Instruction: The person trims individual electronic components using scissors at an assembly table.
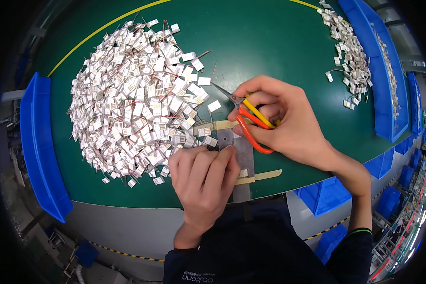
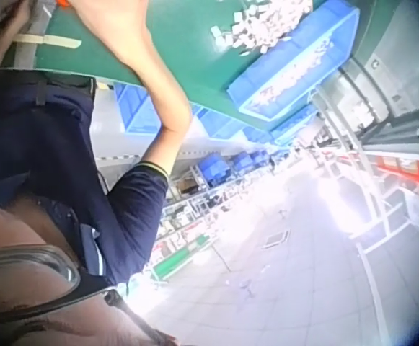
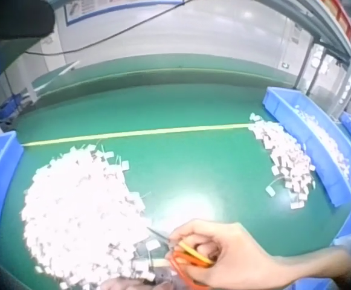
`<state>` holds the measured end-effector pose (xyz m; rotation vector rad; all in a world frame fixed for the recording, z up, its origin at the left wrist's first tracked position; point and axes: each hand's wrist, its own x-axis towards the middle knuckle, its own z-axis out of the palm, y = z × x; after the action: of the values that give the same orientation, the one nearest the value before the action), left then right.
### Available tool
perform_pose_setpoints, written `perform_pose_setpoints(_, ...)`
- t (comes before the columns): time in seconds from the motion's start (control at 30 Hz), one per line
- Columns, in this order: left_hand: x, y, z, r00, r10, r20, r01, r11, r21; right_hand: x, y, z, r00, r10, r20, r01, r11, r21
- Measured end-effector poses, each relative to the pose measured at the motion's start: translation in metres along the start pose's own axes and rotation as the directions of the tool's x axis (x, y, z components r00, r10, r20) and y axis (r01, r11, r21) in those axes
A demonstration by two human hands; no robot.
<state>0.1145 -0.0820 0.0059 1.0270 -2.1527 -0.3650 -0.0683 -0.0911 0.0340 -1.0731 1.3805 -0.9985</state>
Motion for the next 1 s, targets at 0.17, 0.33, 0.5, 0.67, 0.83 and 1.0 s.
perform_pose_setpoints(0.17,0.002,0.002,-0.001,1.000,-0.009,-0.028,0.010,1.000,0.013,0.000,-0.001,0.002,1.000,0.017,0.009,-0.016,0.997,-0.081)
perform_pose_setpoints(0.33,0.003,0.001,0.001,0.998,-0.040,-0.050,0.038,0.999,-0.034,0.004,0.001,-0.001,0.999,-0.027,0.030,0.029,0.998,-0.053)
perform_pose_setpoints(0.5,0.001,0.000,0.003,0.997,-0.049,-0.063,0.046,0.998,-0.049,0.006,-0.004,-0.004,0.994,0.017,0.105,-0.006,0.994,-0.108)
perform_pose_setpoints(0.67,0.001,-0.004,0.004,0.998,0.039,-0.057,-0.041,0.998,-0.039,0.004,0.000,-0.002,0.999,-0.018,0.036,0.020,0.998,-0.052)
perform_pose_setpoints(0.83,-0.002,-0.006,0.001,0.997,0.070,-0.039,-0.072,0.997,-0.039,0.004,0.004,-0.001,0.997,-0.066,0.045,0.069,0.996,-0.064)
perform_pose_setpoints(1.0,-0.004,-0.003,-0.002,0.995,0.101,-0.012,-0.101,0.995,-0.021,0.006,0.002,-0.016,0.981,-0.043,0.190,0.064,0.993,-0.103)
